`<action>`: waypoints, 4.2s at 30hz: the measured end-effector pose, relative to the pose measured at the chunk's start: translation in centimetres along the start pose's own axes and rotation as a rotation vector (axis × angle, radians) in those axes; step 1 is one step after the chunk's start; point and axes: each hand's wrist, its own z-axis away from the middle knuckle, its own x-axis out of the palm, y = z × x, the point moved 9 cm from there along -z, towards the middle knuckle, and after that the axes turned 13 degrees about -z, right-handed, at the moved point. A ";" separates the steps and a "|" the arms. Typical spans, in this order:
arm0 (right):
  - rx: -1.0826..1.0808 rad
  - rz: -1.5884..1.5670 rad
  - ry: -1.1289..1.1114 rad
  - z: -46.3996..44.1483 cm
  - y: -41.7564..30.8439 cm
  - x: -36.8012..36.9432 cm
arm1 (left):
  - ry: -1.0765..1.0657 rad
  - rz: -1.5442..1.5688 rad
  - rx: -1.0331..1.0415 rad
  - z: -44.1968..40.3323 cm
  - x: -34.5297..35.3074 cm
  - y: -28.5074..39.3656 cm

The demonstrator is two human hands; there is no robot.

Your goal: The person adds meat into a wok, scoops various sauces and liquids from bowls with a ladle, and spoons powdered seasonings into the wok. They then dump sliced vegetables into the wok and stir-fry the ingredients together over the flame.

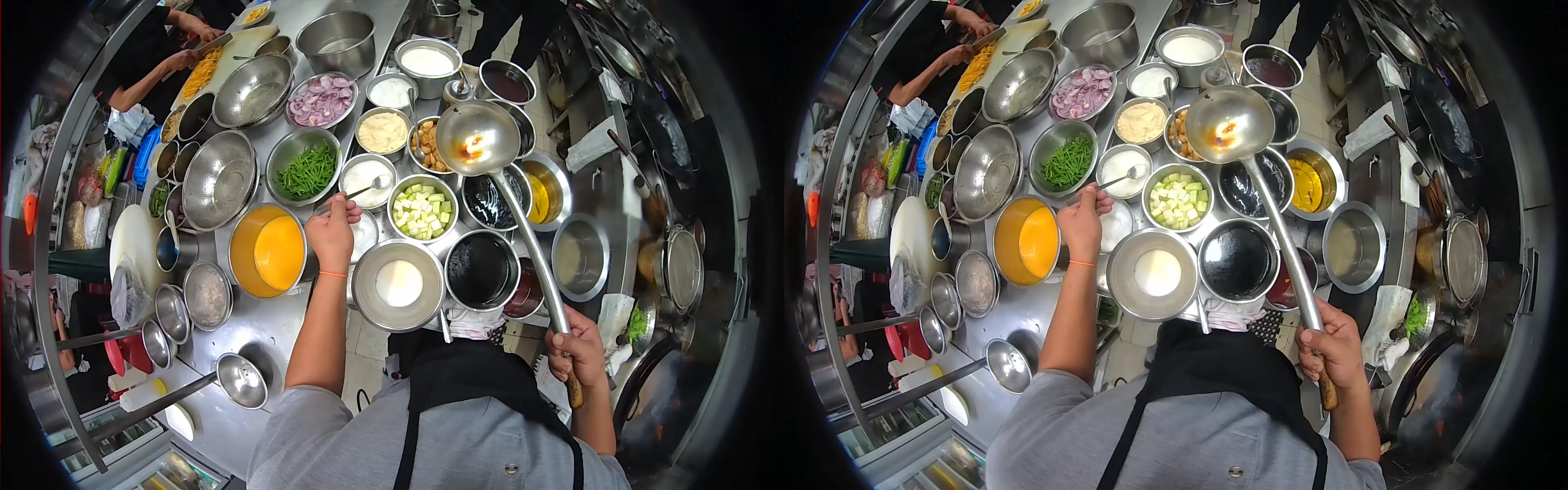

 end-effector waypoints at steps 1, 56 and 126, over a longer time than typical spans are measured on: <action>0.000 0.001 0.000 0.0 0.1 -0.1 | 0.004 -0.058 0.023 0.1 0.0 0.4; -0.021 -0.002 0.049 0.5 -0.8 0.3 | -0.123 -0.426 0.298 2.5 2.1 2.3; 0.023 0.102 0.069 -2.0 1.0 1.4 | -0.212 0.168 0.077 -2.9 6.9 5.7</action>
